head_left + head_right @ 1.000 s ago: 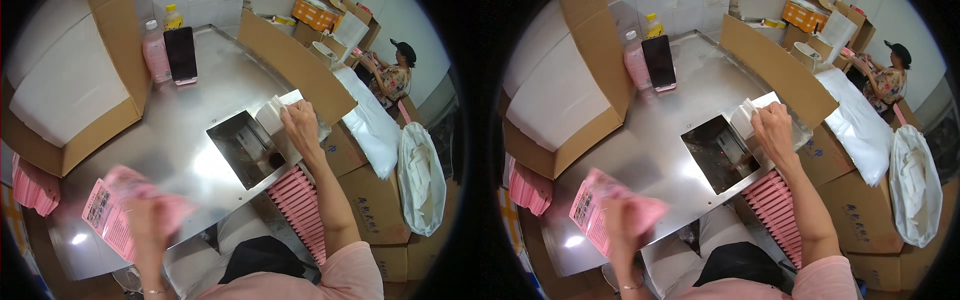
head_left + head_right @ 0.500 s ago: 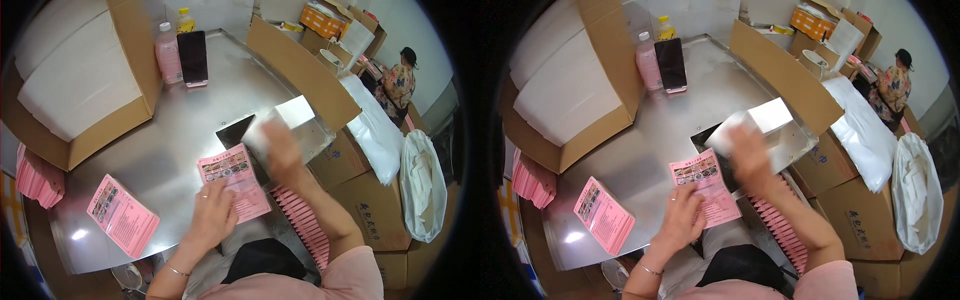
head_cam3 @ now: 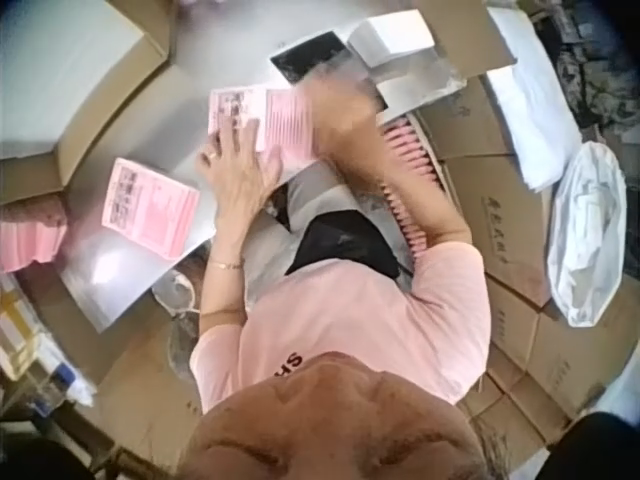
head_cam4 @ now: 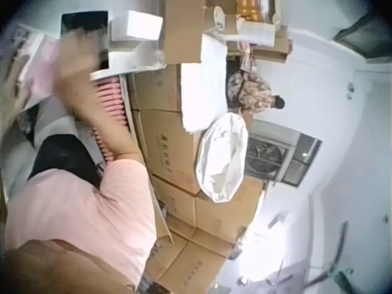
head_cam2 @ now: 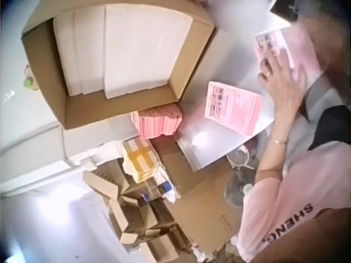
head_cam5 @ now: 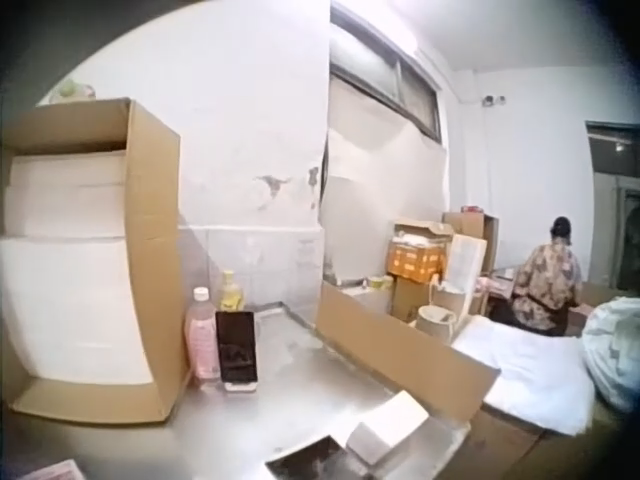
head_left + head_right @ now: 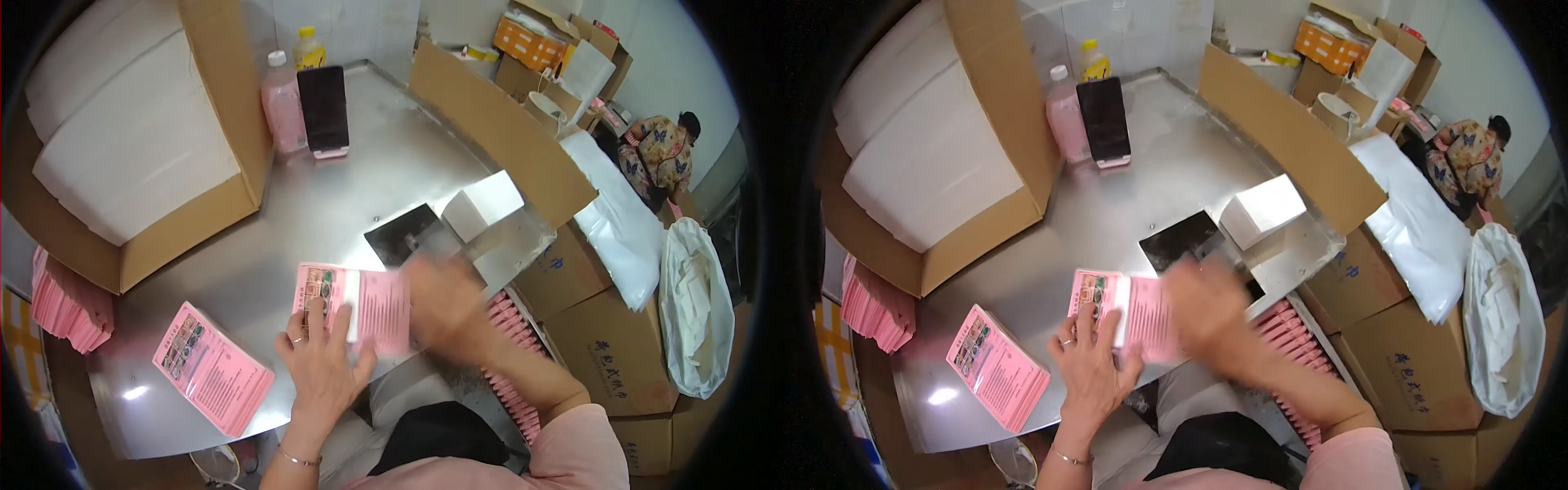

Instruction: Manually counting and packaging tissue packets into boxes and plastic bags.

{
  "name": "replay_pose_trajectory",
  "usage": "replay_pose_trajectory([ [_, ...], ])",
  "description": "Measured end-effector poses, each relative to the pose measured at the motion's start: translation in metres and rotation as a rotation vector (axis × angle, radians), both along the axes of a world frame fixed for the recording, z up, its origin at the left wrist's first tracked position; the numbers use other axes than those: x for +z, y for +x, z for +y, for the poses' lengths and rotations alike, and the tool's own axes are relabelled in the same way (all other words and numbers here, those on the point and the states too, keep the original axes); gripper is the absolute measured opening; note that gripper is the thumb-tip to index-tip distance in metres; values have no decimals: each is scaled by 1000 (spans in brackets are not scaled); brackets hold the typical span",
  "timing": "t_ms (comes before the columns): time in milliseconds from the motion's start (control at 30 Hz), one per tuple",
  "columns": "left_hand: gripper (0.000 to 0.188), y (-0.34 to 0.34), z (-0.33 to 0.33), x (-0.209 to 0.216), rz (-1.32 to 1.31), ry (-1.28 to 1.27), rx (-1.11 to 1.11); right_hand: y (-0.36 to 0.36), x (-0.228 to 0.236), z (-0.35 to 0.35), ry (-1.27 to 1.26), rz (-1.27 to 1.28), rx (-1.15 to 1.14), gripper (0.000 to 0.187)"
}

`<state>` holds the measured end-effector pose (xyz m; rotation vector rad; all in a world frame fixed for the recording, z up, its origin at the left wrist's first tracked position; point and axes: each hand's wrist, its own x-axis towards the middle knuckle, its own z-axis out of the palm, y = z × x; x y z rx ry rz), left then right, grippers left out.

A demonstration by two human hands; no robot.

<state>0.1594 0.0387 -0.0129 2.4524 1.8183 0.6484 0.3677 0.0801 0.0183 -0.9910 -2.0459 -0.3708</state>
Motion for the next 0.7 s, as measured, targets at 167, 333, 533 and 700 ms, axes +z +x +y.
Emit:
replay_pose_trajectory([
  [167,58,14,12,-3,64,113,21,82,-8,56,-18,-125,-568,25],
  [333,57,8,11,4,65,117,20,90,-10,63,-129,-5,-575,15],
  [533,56,10,4,4,108,81,-59,99,-19,65,-125,126,-469,14],
  [700,50,9,8,12,57,155,-99,103,-12,62,-155,147,-450,11],
])
